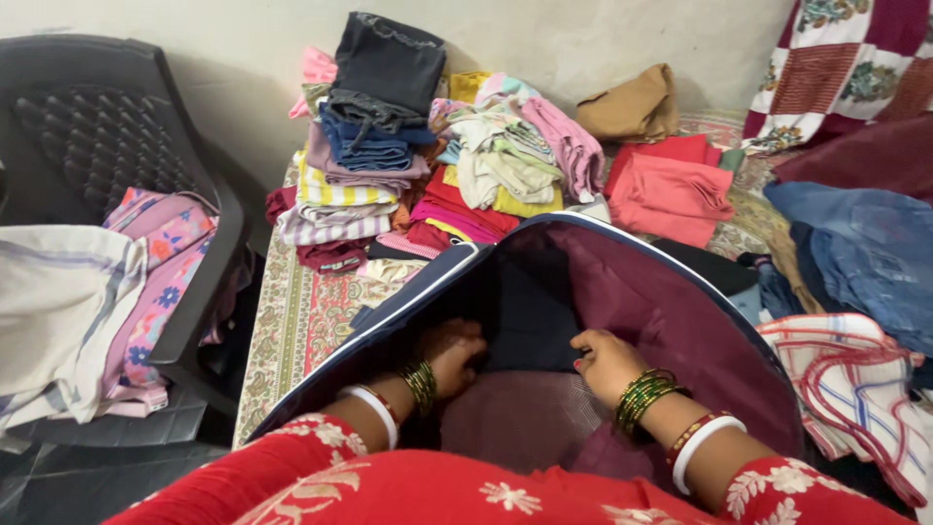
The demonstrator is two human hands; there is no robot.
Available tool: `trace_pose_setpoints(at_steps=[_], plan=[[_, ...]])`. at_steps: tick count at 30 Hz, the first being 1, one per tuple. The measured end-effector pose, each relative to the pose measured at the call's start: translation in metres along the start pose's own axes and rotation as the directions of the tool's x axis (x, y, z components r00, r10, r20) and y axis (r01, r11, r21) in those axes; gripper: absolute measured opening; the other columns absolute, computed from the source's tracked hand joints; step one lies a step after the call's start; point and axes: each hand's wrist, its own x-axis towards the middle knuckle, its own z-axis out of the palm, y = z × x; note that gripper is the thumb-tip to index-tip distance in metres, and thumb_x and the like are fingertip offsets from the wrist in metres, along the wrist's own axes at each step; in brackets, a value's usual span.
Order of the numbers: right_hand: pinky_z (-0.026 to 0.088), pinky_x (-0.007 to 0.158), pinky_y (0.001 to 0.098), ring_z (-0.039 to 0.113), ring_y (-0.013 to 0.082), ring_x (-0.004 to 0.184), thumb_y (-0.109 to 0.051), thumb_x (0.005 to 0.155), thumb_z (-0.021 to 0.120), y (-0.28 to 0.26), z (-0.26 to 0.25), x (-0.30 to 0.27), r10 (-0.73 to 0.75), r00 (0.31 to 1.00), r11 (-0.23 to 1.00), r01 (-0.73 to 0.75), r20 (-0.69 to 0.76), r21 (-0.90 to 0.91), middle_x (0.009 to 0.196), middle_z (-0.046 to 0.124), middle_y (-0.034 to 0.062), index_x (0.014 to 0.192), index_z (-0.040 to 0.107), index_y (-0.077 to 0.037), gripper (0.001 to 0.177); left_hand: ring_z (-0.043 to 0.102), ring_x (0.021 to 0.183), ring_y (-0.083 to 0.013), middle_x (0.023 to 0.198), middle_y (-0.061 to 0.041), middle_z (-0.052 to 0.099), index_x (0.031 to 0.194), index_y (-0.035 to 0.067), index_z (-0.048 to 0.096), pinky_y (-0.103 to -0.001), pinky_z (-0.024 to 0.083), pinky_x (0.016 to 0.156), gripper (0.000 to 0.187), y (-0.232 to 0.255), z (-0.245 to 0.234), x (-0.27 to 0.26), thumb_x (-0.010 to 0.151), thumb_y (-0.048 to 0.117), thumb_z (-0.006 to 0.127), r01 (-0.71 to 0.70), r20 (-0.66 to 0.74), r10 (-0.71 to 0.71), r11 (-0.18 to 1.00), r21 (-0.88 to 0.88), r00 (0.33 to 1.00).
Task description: The person folds garments by hand and packs them one by one into an open travel bag.
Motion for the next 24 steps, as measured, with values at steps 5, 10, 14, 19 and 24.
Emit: trace_pose_setpoints(at_steps=[5,10,14,19,24], plan=[[0.048,0.105,0.0393,0.063,0.0308,0.12,-0.019,0.09,0.067,-0.004,0.001,-0.008,-0.093,0.996,0.989,0.091,-0.009,-0.115,0.132,0.065,0.0129,0.123,0.069,-0.009,0.034,0.059,0.105,-0.0322,0.106,-0.007,0.065,0.087,0.012,0.071,-0.044,0.052,0.089,0.022,-0.017,0.008,0.011,0.065,0.012,0.074,-0.197,0.133,0.19,0.979,0.045,0.973],[0.042,0.112,0.0405,0.054,0.0318,0.133,-0.031,0.095,0.063,-0.001,0.001,-0.002,-0.035,0.987,0.971,0.07,0.154,-0.227,0.14,0.058,0.0123,0.132,0.063,-0.009,0.043,0.069,0.099,-0.0327,0.1,-0.008,0.073,0.095,0.018,0.073,-0.045,0.055,0.087,0.012,-0.029,0.019,0.03,0.084,0.02,0.068,-0.038,0.364,0.054,0.998,-0.051,0.93],[0.038,0.113,0.042,0.047,0.0348,0.136,-0.031,0.091,0.072,-0.021,-0.012,-0.002,-0.063,0.984,0.95,0.11,0.165,-0.293,0.14,0.052,0.0188,0.13,0.065,-0.011,0.044,0.068,0.102,-0.0375,0.103,-0.014,0.072,0.101,0.017,0.07,-0.049,0.054,0.088,0.015,-0.014,0.003,0.048,0.086,0.021,0.069,0.025,0.29,-0.051,0.995,0.092,0.956],[0.045,0.109,0.0386,0.054,0.0291,0.127,-0.017,0.082,0.074,-0.053,-0.041,0.0,-0.384,0.92,0.859,0.388,0.081,-0.335,0.128,0.062,0.007,0.118,0.067,-0.01,0.038,0.046,0.136,-0.0349,0.141,-0.015,0.052,0.134,0.011,0.049,-0.051,0.043,0.108,0.072,0.021,-0.018,0.056,0.074,0.029,0.083,0.27,0.173,-0.31,0.937,0.221,0.935],[0.039,0.113,0.0411,0.04,0.0325,0.14,-0.015,0.073,0.08,-0.068,-0.036,0.021,-0.511,0.839,0.756,0.542,0.188,-0.366,0.149,0.045,0.0118,0.13,0.058,-0.01,0.062,0.019,0.149,-0.0416,0.161,-0.02,0.022,0.154,0.015,0.03,-0.065,0.023,0.115,0.102,0.019,0.006,0.059,0.072,0.034,0.088,0.236,0.122,-0.284,0.921,0.311,0.951]])
